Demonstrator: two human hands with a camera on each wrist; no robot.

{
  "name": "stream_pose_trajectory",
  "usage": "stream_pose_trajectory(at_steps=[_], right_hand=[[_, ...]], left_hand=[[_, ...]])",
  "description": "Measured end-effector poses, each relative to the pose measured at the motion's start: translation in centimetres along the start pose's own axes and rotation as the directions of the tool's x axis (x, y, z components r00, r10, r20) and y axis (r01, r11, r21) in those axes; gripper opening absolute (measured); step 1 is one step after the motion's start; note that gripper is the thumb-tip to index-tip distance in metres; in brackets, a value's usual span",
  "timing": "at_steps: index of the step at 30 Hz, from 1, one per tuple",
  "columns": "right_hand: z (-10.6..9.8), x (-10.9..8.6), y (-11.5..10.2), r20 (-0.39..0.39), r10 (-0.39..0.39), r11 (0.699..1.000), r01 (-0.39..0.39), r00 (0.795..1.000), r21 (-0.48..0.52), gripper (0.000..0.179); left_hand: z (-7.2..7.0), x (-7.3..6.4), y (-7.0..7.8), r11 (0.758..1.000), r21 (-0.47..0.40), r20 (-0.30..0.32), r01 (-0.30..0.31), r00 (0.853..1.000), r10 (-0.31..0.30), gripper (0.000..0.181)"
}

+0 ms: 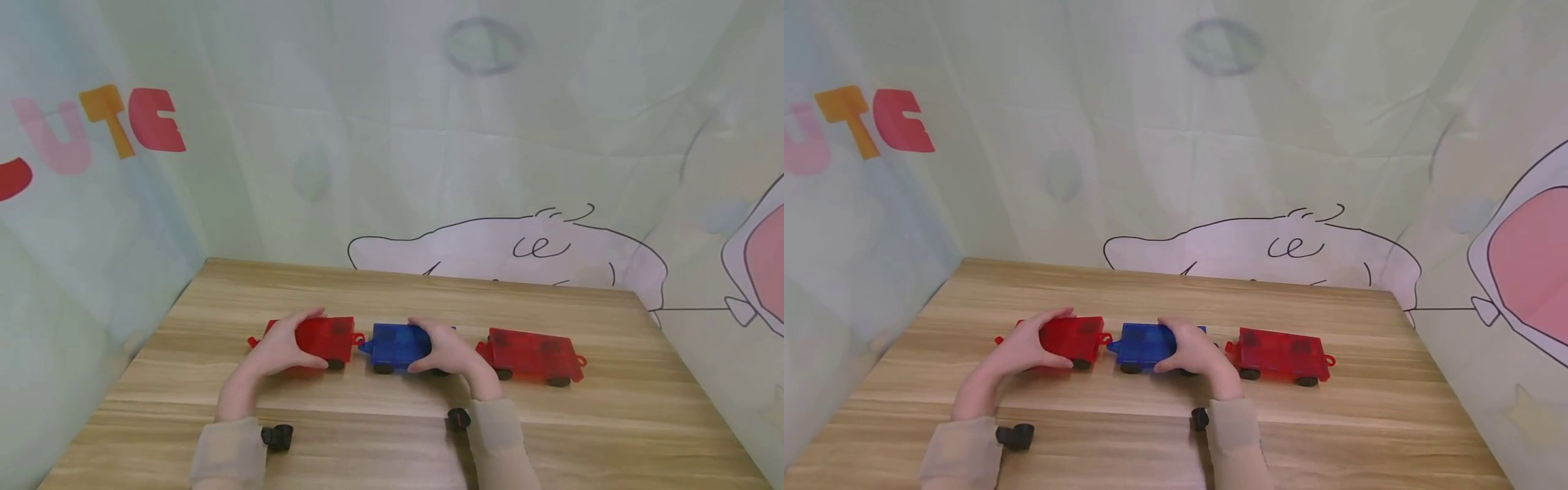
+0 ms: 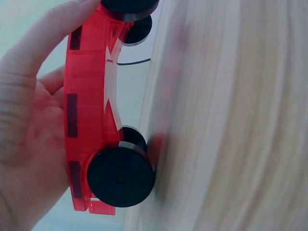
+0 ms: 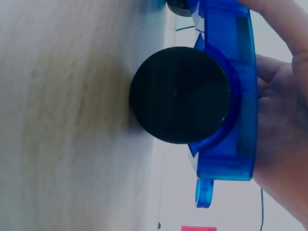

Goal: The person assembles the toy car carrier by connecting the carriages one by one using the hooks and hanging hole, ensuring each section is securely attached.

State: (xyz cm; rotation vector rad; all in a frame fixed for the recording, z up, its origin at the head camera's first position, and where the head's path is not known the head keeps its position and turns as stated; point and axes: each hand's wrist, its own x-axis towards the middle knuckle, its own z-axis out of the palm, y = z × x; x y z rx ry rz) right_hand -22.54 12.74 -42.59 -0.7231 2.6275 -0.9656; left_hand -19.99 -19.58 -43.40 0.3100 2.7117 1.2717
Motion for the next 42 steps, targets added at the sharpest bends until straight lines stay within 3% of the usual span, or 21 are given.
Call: stream_pose_trajectory(at_steps=[42], right_hand=[[0.35,0.21,-0.48,0.012,0.011,1.000,-0.011,1.000,-0.027,0.083]], left_hand=[[-0.06,0.03,0.05,0.996,0.069,0.001,-0.058,0.998,0.058,0.094]])
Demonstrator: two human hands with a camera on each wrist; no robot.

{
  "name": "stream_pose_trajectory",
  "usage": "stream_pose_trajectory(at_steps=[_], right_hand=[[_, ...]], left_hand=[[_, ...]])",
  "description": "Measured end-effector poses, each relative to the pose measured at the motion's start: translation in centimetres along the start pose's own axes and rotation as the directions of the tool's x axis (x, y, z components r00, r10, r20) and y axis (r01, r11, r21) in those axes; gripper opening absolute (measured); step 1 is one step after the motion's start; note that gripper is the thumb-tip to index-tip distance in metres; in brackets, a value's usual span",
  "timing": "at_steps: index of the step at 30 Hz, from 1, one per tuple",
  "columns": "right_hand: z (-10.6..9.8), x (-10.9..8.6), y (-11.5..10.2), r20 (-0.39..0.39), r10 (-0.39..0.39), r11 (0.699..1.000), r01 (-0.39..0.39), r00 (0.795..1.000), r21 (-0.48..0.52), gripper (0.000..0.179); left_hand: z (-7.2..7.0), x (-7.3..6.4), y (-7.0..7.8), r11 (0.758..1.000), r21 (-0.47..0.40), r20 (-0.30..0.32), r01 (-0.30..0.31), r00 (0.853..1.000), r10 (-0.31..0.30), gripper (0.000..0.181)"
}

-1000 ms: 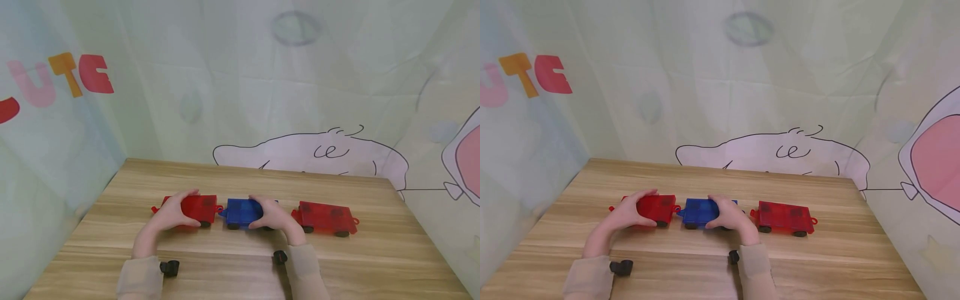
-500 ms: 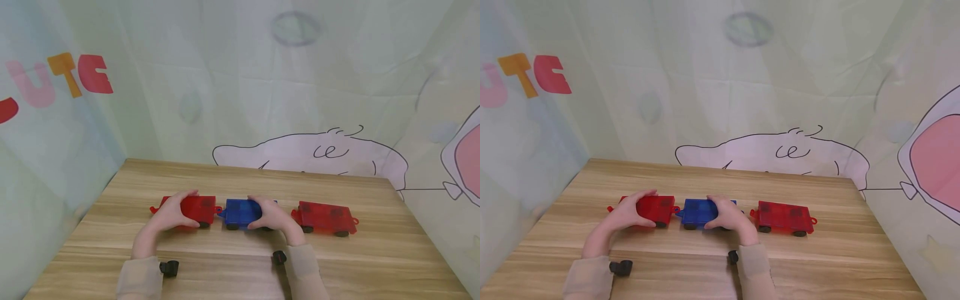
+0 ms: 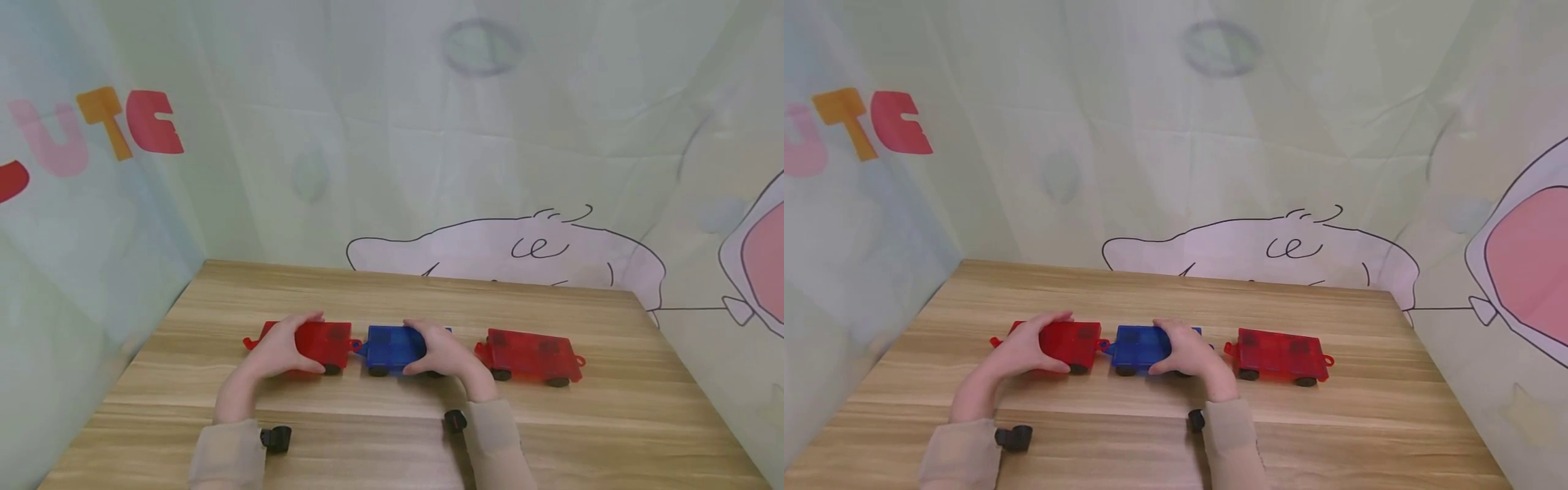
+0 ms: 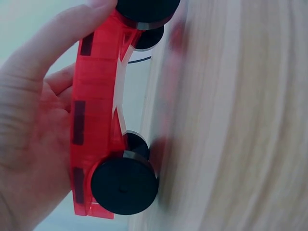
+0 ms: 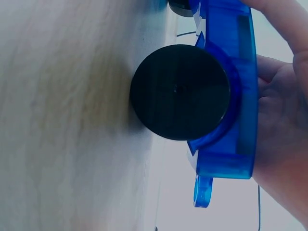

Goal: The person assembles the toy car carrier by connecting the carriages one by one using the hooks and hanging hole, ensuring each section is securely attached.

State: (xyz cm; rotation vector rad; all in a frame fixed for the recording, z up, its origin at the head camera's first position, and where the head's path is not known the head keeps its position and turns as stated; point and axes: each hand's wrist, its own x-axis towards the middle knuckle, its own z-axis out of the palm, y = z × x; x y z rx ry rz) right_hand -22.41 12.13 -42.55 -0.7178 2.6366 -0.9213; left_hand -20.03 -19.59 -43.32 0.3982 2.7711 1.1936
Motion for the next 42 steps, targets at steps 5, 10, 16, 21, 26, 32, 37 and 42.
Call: stream_pose_trajectory(at_steps=[5,10,16,21,26,32,37,42], right_hand=[[0.02,0.01,0.02,0.002,0.005,1.000,-0.005,1.000,0.010,0.083],[0.00,0.07,0.09,0.000,-0.003,1.000,0.003,1.000,0.014,0.084],[-0.02,0.06,0.10,0.004,-0.006,1.000,0.006,1.000,0.006,0.084],[-0.05,0.07,0.03,0.002,-0.015,1.000,0.015,1.000,0.011,0.085],[-0.03,0.12,-0.07,-0.003,-0.011,1.000,0.011,1.000,0.018,0.085],[0.04,0.10,-0.14,0.003,-0.013,1.000,0.013,1.000,0.019,0.084],[0.04,0.11,-0.25,0.005,-0.003,1.000,0.003,1.000,0.018,0.084],[0.09,0.07,-0.35,0.002,-0.007,1.000,0.007,1.000,0.017,0.084]], left_hand=[[0.06,0.01,-0.03,1.000,0.012,0.000,-0.004,1.000,0.004,0.094],[0.08,0.07,-0.08,1.000,0.026,0.000,-0.005,1.000,0.005,0.094],[0.08,0.13,-0.10,0.999,0.038,-0.001,-0.002,1.000,0.002,0.094],[0.02,0.09,-0.01,0.999,0.044,0.001,-0.004,1.000,0.004,0.094],[-0.03,0.02,0.10,0.999,0.052,0.000,-0.001,1.000,0.001,0.094],[-0.05,-0.05,0.12,0.998,0.065,0.000,0.010,1.000,-0.010,0.094],[-0.10,-0.03,0.08,0.997,0.072,-0.002,0.015,1.000,-0.015,0.095],[-0.16,-0.06,0.03,0.997,0.077,0.000,0.015,1.000,-0.015,0.095]])
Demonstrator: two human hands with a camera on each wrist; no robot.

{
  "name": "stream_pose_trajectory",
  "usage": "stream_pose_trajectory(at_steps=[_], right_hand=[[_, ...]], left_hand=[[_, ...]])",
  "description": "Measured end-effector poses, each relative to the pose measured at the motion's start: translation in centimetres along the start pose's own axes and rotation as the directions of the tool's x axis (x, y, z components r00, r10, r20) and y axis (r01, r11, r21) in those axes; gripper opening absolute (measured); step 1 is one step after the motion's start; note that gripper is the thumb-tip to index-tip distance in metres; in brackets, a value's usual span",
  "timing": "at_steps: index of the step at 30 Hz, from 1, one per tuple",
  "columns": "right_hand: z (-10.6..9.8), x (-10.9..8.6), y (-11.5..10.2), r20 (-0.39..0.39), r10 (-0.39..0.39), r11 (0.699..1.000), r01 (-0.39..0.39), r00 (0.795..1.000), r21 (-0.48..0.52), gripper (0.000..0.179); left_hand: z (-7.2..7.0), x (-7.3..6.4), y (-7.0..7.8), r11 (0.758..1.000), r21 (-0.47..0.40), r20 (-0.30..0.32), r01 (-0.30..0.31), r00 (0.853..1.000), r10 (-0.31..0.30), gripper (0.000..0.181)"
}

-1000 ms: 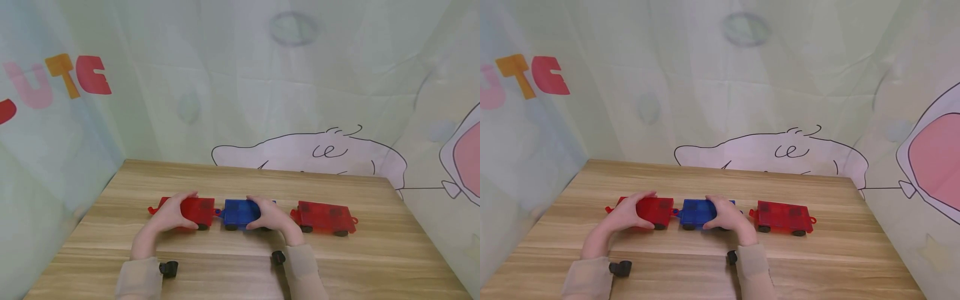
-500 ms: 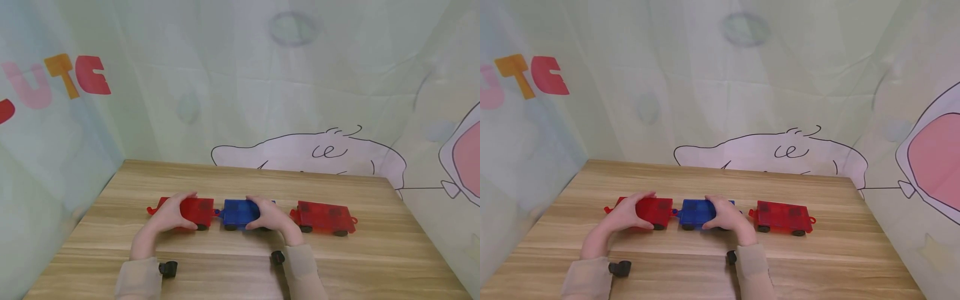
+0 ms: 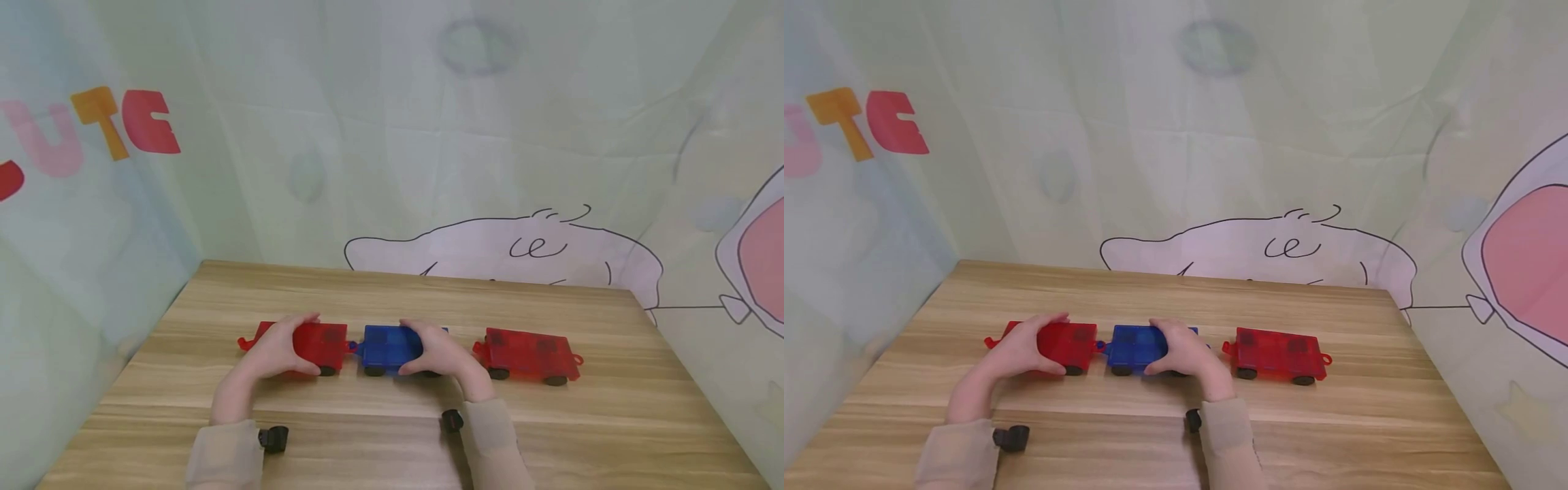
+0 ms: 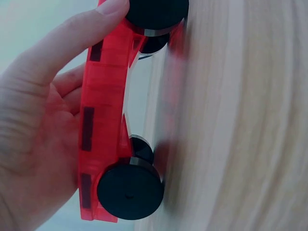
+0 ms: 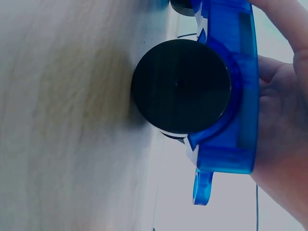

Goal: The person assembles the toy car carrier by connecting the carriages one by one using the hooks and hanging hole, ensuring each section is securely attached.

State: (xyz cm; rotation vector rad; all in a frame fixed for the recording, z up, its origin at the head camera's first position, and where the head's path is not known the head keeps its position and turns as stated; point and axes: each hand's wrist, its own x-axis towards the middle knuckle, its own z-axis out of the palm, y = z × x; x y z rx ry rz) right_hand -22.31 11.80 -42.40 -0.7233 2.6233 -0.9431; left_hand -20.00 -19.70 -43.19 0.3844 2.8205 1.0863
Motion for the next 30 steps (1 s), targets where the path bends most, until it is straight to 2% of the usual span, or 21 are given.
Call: stream_pose_trajectory(at_steps=[11,17,21,24,30], right_hand=[[-0.2,-0.2,-0.1,0.001,0.003,1.000,-0.003,1.000,0.017,0.089],[-1.0,-0.8,0.0,-0.004,0.013,0.997,-0.012,1.000,0.071,0.090],[-1.7,-1.5,0.3,-0.027,0.012,0.998,-0.010,1.000,0.056,0.089],[-2.2,-2.1,0.6,-0.051,0.009,0.999,-0.007,0.999,0.041,0.088],[-3.4,-3.4,1.1,-0.099,0.035,0.998,-0.030,0.994,0.055,0.087]], left_hand=[[-0.3,-0.2,0.6,1.000,-0.011,0.025,-0.002,1.000,0.002,0.100],[-0.5,-0.1,1.5,0.998,0.007,0.028,-0.056,0.998,0.056,0.100],[-0.5,0.0,2.6,0.999,0.014,0.037,-0.050,0.998,0.050,0.099],[-0.5,-0.1,3.4,0.999,0.025,0.020,-0.039,0.999,0.039,0.095],[-0.4,-0.1,5.0,0.997,0.047,-0.064,-0.063,0.996,0.066,0.084]])
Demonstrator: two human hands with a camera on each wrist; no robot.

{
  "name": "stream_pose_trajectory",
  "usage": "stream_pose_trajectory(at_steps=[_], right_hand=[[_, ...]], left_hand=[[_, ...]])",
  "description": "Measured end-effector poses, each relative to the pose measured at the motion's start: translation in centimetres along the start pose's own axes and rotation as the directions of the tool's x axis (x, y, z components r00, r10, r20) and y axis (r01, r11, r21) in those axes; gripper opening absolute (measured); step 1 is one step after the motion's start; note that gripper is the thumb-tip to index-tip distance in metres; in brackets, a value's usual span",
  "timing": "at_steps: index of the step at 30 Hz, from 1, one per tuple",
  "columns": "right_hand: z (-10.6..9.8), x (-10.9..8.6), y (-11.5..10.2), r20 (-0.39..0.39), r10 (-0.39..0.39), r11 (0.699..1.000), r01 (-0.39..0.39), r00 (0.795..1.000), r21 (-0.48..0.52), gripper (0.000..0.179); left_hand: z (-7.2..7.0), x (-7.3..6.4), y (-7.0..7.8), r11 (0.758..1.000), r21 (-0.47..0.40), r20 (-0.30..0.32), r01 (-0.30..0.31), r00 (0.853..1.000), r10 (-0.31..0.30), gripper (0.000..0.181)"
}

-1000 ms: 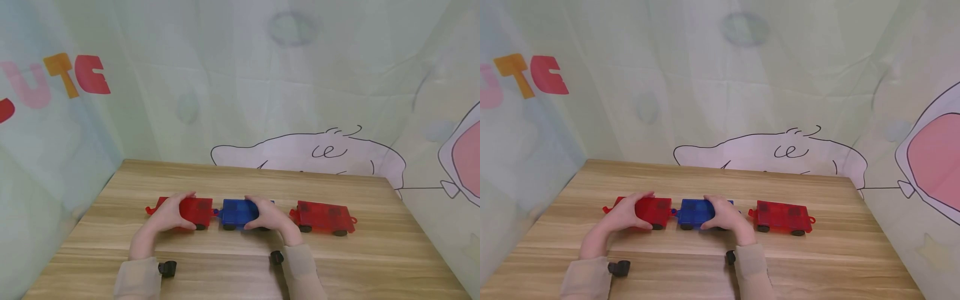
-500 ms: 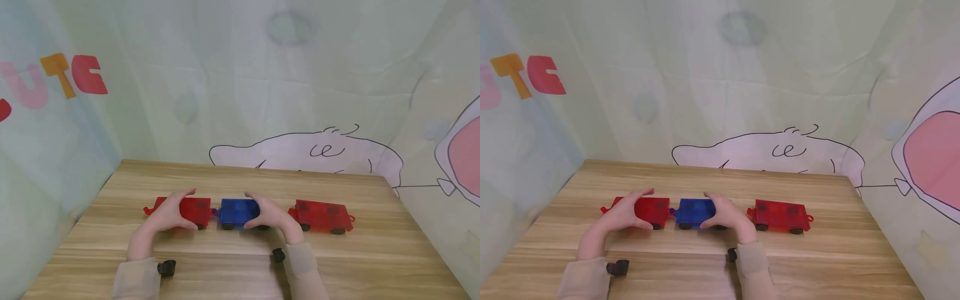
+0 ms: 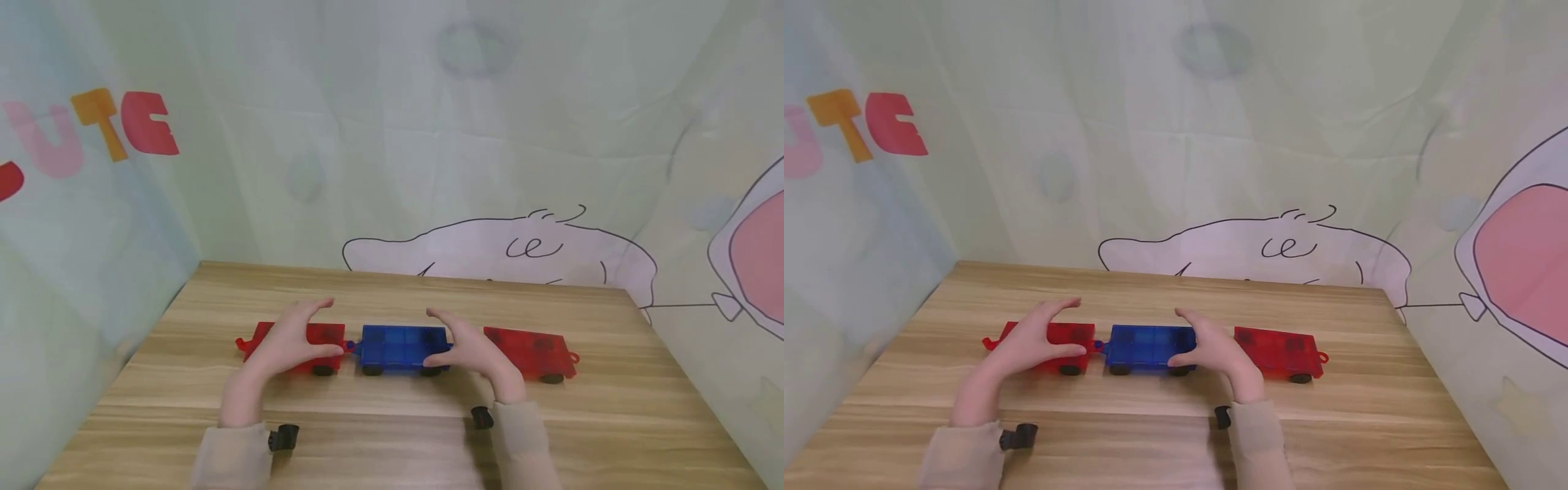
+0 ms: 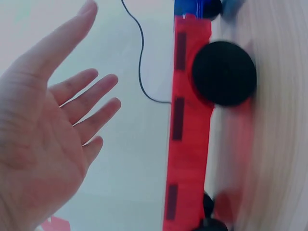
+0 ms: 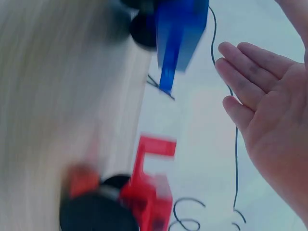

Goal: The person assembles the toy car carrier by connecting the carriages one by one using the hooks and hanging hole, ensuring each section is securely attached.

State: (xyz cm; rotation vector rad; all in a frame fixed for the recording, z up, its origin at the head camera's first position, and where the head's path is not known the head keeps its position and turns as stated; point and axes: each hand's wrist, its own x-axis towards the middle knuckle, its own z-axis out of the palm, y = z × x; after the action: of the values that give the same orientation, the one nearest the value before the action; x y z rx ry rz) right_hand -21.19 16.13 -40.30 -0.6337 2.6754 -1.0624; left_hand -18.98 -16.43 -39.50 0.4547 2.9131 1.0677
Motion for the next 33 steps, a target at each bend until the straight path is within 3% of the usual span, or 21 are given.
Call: stream_pose_trajectory(at_steps=[8,16,22,27,33], right_hand=[[-2.0,-1.7,2.0,-0.095,-0.002,0.998,-0.003,0.995,-0.058,0.088],[-4.2,-4.0,4.1,-0.174,0.053,0.993,-0.070,0.983,-0.092,0.087],[-6.2,-5.7,6.5,-0.232,0.114,0.986,-0.139,0.966,-0.092,0.090],[-7.2,-6.6,8.6,-0.255,0.108,0.988,-0.131,0.961,-0.076,0.090],[-7.4,-7.2,9.5,-0.262,0.097,0.988,-0.124,0.960,-0.089,0.091]], left_hand=[[1.7,0.7,2.3,0.999,0.011,-0.078,-0.050,0.996,0.051,0.083],[4.1,1.6,4.4,0.997,0.048,-0.139,-0.063,0.988,0.070,0.092],[6.2,2.2,5.5,0.996,0.078,-0.118,-0.044,0.992,0.053,0.104],[7.5,2.8,6.5,0.995,0.085,-0.067,-0.057,0.996,0.062,0.108],[8.6,3.5,7.6,0.994,0.058,-0.025,-0.091,0.995,0.093,0.108]])
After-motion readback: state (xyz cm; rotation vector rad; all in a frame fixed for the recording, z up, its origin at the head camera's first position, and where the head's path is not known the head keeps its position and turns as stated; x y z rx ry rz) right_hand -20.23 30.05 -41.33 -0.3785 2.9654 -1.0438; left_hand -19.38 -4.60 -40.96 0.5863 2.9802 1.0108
